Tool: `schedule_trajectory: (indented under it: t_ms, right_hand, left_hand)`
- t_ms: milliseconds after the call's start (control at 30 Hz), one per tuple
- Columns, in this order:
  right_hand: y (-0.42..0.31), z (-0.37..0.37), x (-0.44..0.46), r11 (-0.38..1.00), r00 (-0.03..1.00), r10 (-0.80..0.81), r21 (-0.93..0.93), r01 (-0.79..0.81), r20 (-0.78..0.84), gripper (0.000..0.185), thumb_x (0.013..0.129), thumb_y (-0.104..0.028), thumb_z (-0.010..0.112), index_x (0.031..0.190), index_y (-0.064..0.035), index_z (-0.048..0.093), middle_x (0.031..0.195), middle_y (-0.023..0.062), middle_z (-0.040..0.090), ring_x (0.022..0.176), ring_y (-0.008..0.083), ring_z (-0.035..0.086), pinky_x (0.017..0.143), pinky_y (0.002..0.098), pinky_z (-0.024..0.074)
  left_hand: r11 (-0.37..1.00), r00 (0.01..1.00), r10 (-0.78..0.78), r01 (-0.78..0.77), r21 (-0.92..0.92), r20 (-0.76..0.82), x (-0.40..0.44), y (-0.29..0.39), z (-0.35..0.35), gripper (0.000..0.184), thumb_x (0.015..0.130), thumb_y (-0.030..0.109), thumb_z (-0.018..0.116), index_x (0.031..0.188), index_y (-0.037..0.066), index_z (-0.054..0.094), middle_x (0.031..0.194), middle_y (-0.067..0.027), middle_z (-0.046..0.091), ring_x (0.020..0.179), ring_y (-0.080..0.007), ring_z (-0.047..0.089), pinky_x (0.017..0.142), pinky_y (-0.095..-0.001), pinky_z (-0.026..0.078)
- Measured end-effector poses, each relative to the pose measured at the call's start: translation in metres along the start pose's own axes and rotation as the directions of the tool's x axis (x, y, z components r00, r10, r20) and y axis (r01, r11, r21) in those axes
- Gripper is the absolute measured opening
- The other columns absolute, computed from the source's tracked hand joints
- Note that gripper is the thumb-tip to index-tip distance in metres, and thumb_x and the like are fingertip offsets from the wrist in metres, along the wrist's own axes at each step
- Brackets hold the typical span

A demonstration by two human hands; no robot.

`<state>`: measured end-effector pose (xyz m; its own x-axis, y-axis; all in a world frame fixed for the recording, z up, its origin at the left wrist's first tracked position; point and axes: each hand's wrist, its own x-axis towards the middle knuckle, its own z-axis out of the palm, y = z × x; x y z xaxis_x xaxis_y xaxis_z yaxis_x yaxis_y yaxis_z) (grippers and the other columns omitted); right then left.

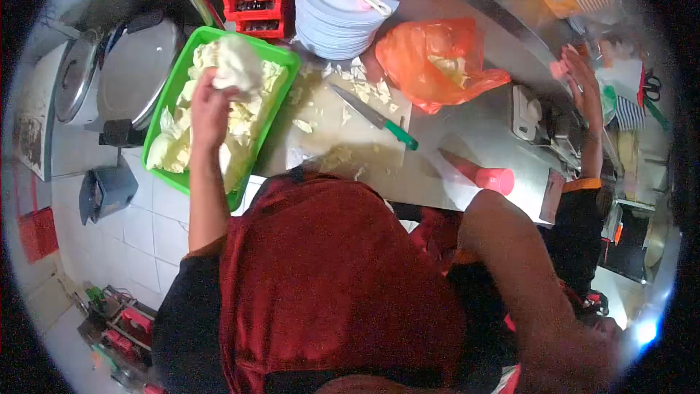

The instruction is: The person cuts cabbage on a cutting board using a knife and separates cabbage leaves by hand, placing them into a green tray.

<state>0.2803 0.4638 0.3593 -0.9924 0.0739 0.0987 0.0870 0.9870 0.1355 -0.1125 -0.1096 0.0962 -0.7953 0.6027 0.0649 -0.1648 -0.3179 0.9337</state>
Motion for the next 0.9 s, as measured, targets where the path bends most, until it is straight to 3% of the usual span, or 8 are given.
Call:
schedule_trajectory:
  t_ms: [167, 333, 433, 500, 633, 767, 867, 900]
  right_hand:
    - [0.037, 0.029, -0.021, 0.966, 0.836, -0.255, -0.173, 0.194, -0.486, 0.037, 0.091, -0.001, 0.053, 0.126, -0.0098, 0.06, 0.121, 0.0133, 0.064, 0.121, 0.0326, 0.055, 0.103, 0.0399, 0.0414]
    - [0.018, -0.043, 0.049, 0.925, 0.711, -0.271, -0.381, 0.004, -0.649, 0.027, 0.086, 0.001, 0.061, 0.112, -0.005, 0.066, 0.112, 0.015, 0.065, 0.098, 0.0298, 0.064, 0.083, 0.0366, 0.0505]
    - [-0.068, -0.071, 0.07, 0.98, 0.693, -0.175, -0.195, 0.05, -0.7, 0.023, 0.086, -0.002, 0.062, 0.108, -0.0036, 0.065, 0.108, 0.0152, 0.065, 0.096, 0.0297, 0.063, 0.081, 0.0369, 0.0502]
    - [-0.161, -0.062, 0.054, 0.993, 0.747, -0.086, 0.003, 0.117, -0.659, 0.021, 0.086, -0.005, 0.062, 0.106, -0.0027, 0.064, 0.105, 0.0153, 0.064, 0.094, 0.0297, 0.062, 0.08, 0.0371, 0.05]
    - [-0.287, -0.02, 0.055, 0.889, 0.885, 0.046, 0.423, 0.176, -0.463, 0.019, 0.085, -0.01, 0.063, 0.102, -0.0008, 0.062, 0.098, 0.0155, 0.063, 0.09, 0.0297, 0.062, 0.077, 0.0376, 0.0496]
    - [-0.312, 0.063, 0.073, 0.658, 0.947, 0.298, 0.745, -0.114, -0.118, 0.022, 0.085, -0.016, 0.064, 0.097, 0.0011, 0.06, 0.092, 0.0158, 0.062, 0.086, 0.0297, 0.061, 0.075, 0.038, 0.0493]
    - [-0.297, 0.19, 0.066, 0.683, 0.884, 0.464, 0.611, -0.401, 0.06, 0.025, 0.084, -0.02, 0.065, 0.094, 0.0025, 0.059, 0.088, 0.0159, 0.062, 0.083, 0.0297, 0.06, 0.073, 0.0383, 0.049]
    - [-0.287, 0.266, 0.043, 0.884, 0.914, 0.388, 0.33, -0.332, -0.12, 0.031, 0.08, -0.023, 0.069, 0.093, 0.0031, 0.06, 0.089, 0.0209, 0.061, 0.082, 0.0374, 0.06, 0.075, 0.0434, 0.0494]
  left_hand:
    - [0.867, 0.941, 0.079, -0.228, 0.443, 0.329, -0.023, -0.017, 0.098, 0.029, 0.079, 0.001, 0.066, 0.106, 0.006, 0.056, 0.101, -0.009, 0.063, 0.09, -0.02, 0.062, 0.08, -0.034, 0.049]
    - [0.656, 0.811, 0.04, -0.462, 0.597, 0.584, -0.018, -0.11, 0.134, 0.034, 0.074, 0.003, 0.065, 0.107, 0.005, 0.059, 0.108, -0.0181, 0.062, 0.096, -0.0344, 0.061, 0.085, -0.0406, 0.048]
    - [0.438, 0.764, 0.002, -0.58, 0.687, 0.645, -0.023, -0.164, 0.132, 0.038, 0.074, 0.007, 0.063, 0.112, 0.007, 0.06, 0.113, -0.0199, 0.061, 0.106, -0.0379, 0.057, 0.092, -0.0449, 0.044]
    - [0.288, 0.747, -0.065, -0.62, 0.729, 0.661, -0.043, -0.168, 0.128, 0.041, 0.074, 0.01, 0.062, 0.115, 0.008, 0.06, 0.115, -0.0193, 0.061, 0.111, -0.0379, 0.055, 0.096, -0.0465, 0.041]
    - [0.425, 0.821, -0.02, -0.51, 0.748, 0.571, -0.039, -0.164, 0.125, 0.054, 0.076, 0.022, 0.064, 0.127, 0.008, 0.053, 0.122, -0.0204, 0.056, 0.118, -0.0369, 0.049, 0.104, -0.0464, 0.034]
    - [0.364, 0.854, -0.08, -0.455, 0.813, 0.514, -0.037, -0.16, 0.107, 0.059, 0.076, 0.023, 0.065, 0.131, 0.01, 0.05, 0.131, -0.0218, 0.047, 0.123, -0.0388, 0.042, 0.104, -0.0491, 0.033]
    - [0.388, 0.848, -0.118, -0.44, 0.81, 0.517, -0.046, -0.164, 0.091, 0.06, 0.075, 0.022, 0.067, 0.132, 0.012, 0.05, 0.136, -0.0219, 0.042, 0.124, -0.0413, 0.038, 0.103, -0.0517, 0.033]
    - [0.4, 0.851, -0.11, -0.435, 0.807, 0.513, -0.048, -0.163, 0.092, 0.06, 0.075, 0.022, 0.067, 0.132, 0.012, 0.05, 0.136, -0.0219, 0.042, 0.124, -0.0413, 0.038, 0.103, -0.0517, 0.033]
